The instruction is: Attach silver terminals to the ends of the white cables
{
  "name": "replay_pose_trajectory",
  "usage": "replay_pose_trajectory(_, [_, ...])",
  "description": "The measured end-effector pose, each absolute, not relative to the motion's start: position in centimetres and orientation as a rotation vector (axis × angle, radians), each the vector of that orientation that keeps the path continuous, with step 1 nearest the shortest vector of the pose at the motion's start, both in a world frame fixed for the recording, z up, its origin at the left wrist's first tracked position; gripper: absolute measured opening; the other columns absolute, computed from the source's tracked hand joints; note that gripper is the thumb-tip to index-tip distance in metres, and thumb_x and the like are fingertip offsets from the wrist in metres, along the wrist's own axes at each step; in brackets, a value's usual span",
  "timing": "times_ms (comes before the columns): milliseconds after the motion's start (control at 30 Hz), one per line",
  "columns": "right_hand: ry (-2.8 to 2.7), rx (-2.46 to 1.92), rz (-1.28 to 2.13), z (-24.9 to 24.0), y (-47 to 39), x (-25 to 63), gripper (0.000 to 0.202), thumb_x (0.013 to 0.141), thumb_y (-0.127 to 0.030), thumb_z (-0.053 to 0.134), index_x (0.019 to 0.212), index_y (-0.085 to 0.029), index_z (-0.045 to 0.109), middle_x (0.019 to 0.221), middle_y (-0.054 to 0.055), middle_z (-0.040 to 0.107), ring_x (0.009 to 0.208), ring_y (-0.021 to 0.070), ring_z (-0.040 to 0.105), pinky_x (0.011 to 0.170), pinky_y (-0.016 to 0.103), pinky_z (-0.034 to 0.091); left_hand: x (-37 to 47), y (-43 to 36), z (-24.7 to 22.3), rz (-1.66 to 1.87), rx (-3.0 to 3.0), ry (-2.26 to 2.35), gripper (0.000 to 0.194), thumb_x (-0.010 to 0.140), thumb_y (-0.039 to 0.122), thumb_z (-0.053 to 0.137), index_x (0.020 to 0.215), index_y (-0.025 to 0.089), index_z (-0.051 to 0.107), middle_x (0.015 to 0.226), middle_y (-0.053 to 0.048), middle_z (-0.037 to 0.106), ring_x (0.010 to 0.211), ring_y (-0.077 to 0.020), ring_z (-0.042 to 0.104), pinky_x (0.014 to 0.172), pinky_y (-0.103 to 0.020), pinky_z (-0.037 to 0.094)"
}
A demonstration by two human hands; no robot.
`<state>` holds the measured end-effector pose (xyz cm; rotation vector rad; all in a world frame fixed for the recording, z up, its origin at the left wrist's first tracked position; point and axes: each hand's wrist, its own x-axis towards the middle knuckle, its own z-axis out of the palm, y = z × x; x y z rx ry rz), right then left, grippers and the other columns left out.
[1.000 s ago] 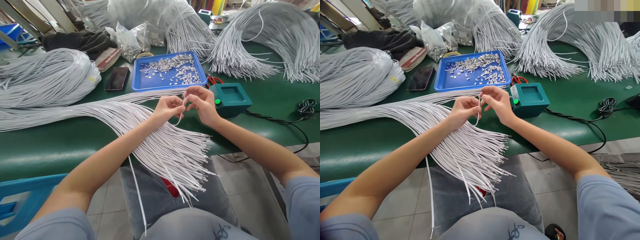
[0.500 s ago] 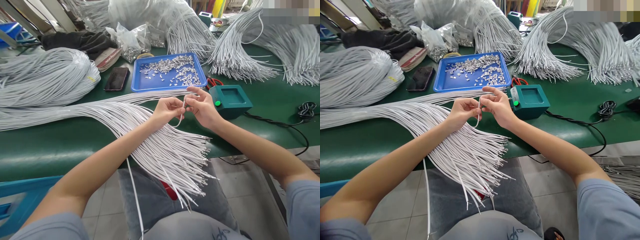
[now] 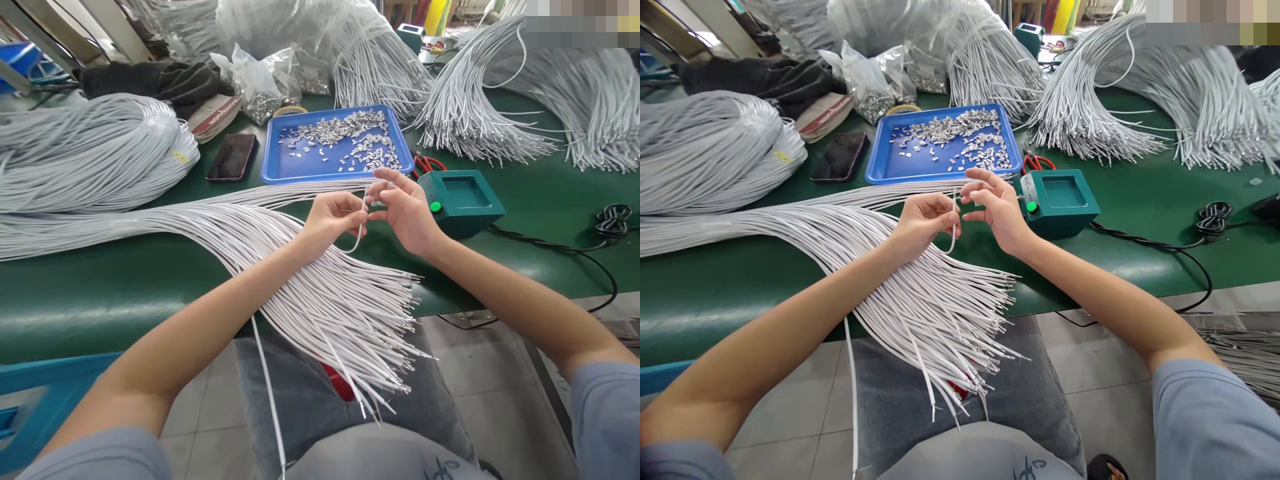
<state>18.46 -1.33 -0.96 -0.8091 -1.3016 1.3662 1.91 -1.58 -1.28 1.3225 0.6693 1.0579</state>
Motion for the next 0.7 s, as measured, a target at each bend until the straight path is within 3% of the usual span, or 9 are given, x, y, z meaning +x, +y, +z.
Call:
replay_pose_trajectory(300, [-1.425, -0.829, 1.172, -0.7, -1.9, 18.2, 0.034, 0.074, -0.029, 0.072, 0.103, -0.027, 0.055, 0.076, -0.003, 0.057, 0.066, 0.0115, 0.057, 0.057, 0.027, 0.051, 1.9, -1.7, -1.3, 0.972, 1.34, 0.609, 0.037, 0.065, 0.042, 0.084, 0.077, 0.011, 0.068, 0.072, -0.002, 0.069, 0.053, -0.0084, 0.063, 0.051, -0.02, 0.054])
replay_pose_trajectory(433, [-1.503, -0.788, 1.14, -1.0, -1.8, 18.2, 0.029, 0.078, -0.029, 0.069, 0.103, -0.028, 0.054, 0.076, -0.003, 0.054, 0.062, 0.0105, 0.055, 0.054, 0.027, 0.049, 1.9, -1.8, -1.1, 0.956, 1.325, 0.599, 0.036, 0.068, 0.044, 0.081, 0.077, 0.011, 0.07, 0.07, -0.003, 0.07, 0.052, -0.0096, 0.065, 0.049, -0.019, 0.053])
replay_pose_trajectory(700, [-1.662, -0.842, 0.831, -1.8, -1.6, 18.2, 0.016, 0.085, -0.022, 0.056, 0.1, -0.025, 0.056, 0.076, -0.001, 0.051, 0.07, 0.011, 0.054, 0.054, 0.024, 0.048, 2.2, -2.0, -0.7, 1.015, 1.315, 0.709, 0.042, 0.059, 0.046, 0.086, 0.071, 0.01, 0.068, 0.059, 0.0, 0.066, 0.051, -0.0108, 0.065, 0.051, -0.02, 0.056])
